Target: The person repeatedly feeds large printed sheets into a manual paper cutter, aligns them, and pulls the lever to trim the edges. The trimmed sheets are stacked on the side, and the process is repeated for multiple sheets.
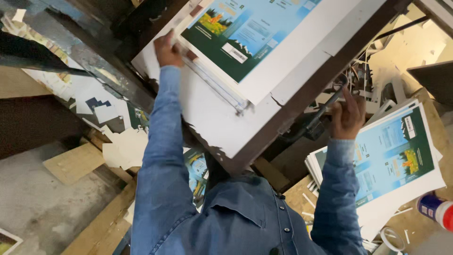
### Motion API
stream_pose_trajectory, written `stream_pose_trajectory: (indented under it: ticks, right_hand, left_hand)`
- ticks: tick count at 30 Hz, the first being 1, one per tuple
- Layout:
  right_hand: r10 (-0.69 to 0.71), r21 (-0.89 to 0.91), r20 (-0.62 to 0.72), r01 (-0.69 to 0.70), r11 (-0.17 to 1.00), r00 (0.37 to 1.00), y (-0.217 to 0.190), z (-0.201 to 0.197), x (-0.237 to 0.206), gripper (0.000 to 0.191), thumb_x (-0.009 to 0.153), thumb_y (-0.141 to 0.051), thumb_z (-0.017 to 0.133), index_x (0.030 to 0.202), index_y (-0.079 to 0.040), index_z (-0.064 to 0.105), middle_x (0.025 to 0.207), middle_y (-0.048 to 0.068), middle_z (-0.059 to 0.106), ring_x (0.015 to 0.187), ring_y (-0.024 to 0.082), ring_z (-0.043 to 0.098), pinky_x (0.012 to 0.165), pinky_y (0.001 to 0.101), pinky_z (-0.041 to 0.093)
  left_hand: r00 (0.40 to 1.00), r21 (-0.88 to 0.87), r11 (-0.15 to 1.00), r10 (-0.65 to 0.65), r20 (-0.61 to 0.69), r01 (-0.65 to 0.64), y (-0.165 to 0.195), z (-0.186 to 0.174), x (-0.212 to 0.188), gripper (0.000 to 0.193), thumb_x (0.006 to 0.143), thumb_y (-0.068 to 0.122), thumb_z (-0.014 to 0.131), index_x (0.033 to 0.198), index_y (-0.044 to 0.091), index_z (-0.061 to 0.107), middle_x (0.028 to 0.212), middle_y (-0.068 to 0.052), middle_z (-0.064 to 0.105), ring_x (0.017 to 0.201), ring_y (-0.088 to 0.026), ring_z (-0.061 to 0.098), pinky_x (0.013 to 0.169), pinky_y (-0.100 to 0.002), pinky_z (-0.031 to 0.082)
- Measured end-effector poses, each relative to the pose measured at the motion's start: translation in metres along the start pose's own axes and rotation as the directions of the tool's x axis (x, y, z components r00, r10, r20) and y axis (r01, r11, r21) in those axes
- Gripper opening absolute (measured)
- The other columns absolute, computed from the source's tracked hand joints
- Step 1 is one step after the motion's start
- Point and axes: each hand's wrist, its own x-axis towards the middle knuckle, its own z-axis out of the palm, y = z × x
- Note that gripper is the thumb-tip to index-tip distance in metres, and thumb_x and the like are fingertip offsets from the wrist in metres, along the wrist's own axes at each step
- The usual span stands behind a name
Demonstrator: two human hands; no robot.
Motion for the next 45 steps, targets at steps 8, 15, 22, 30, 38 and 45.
stream_pose_trajectory:
  ticks: [8, 15, 22, 30, 38, 45]
  right_hand:
    - [0.44, -0.846, 0.147, -0.118, 0.52, 0.886, 0.076, -0.038, -0.189, 0.104, 0.063, -0.048, 0.092, 0.157, -0.037, 0.047, 0.154, 0.037, 0.033, 0.142, 0.056, 0.032, 0.114, 0.061, 0.033]
    - [0.447, -0.72, 0.159, -0.206, 0.662, 0.88, 0.091, -0.053, -0.204, 0.092, 0.06, -0.045, 0.094, 0.142, -0.026, 0.056, 0.155, 0.027, 0.041, 0.145, 0.048, 0.038, 0.119, 0.063, 0.036]
    - [0.303, -0.468, 0.171, -0.194, 0.862, 0.937, 0.081, -0.083, -0.195, 0.077, 0.079, -0.032, 0.082, 0.147, -0.01, 0.054, 0.147, 0.024, 0.055, 0.138, 0.044, 0.053, 0.114, 0.0484, 0.047]
    - [0.432, -0.202, -0.246, -0.482, 0.853, 0.867, 0.072, -0.128, -0.27, 0.069, 0.095, -0.025, 0.078, 0.153, -0.001, 0.049, 0.151, 0.021, 0.058, 0.136, 0.031, 0.059, 0.112, 0.0416, 0.048]
    - [0.818, 0.542, -0.394, -0.612, 0.576, 0.42, 0.039, -0.172, -0.356, 0.069, 0.106, -0.023, 0.068, 0.165, -0.002, 0.041, 0.121, 0.011, 0.063, 0.087, 0.013, 0.056, 0.069, 0.0277, 0.045]
    - [0.374, 0.588, -0.263, -0.16, 0.793, 0.889, 0.032, -0.103, -0.2, 0.079, 0.11, -0.009, 0.06, 0.173, 0.002, 0.015, 0.153, 0.016, 0.056, 0.129, 0.018, 0.058, 0.115, 0.0286, 0.048]
  left_hand:
    - [0.539, -0.362, 0.787, -0.61, -0.581, 0.5, -0.063, -0.152, -0.175, 0.029, 0.108, 0.007, 0.053, 0.136, 0.002, 0.061, 0.131, -0.014, 0.066, 0.115, -0.024, 0.065, 0.093, -0.036, 0.059]
    - [0.004, -0.473, -0.365, -0.788, 0.616, 0.802, 0.064, -0.034, -0.279, 0.032, 0.095, 0.014, 0.068, 0.126, 0.01, 0.064, 0.106, -0.009, 0.071, 0.088, -0.02, 0.069, 0.065, -0.034, 0.054]
    - [-0.026, 0.033, -0.043, 0.158, 0.987, 0.999, 0.314, 0.079, -0.303, 0.047, 0.093, 0.043, 0.072, 0.126, 0.01, 0.069, 0.11, -0.012, 0.077, 0.088, -0.02, 0.077, 0.066, -0.032, 0.064]
    - [0.176, -0.303, 0.419, 0.315, 0.933, 0.856, 0.463, 0.122, -0.325, 0.056, 0.092, 0.026, 0.069, 0.139, -0.002, 0.057, 0.102, -0.014, 0.073, 0.068, -0.017, 0.072, 0.06, -0.034, 0.066]
    - [0.436, -0.641, 0.217, 0.573, 0.694, 0.736, 0.401, -0.001, -0.241, 0.043, 0.105, 0.018, 0.07, 0.143, 0.0, 0.061, 0.125, -0.014, 0.07, 0.108, -0.022, 0.072, 0.086, -0.034, 0.065]
    - [0.729, -0.657, 0.72, 0.326, 0.602, 0.221, 0.283, -0.132, -0.086, 0.044, 0.107, -0.001, 0.062, 0.148, 0.01, 0.054, 0.129, -0.008, 0.072, 0.086, -0.016, 0.08, 0.077, -0.029, 0.065]
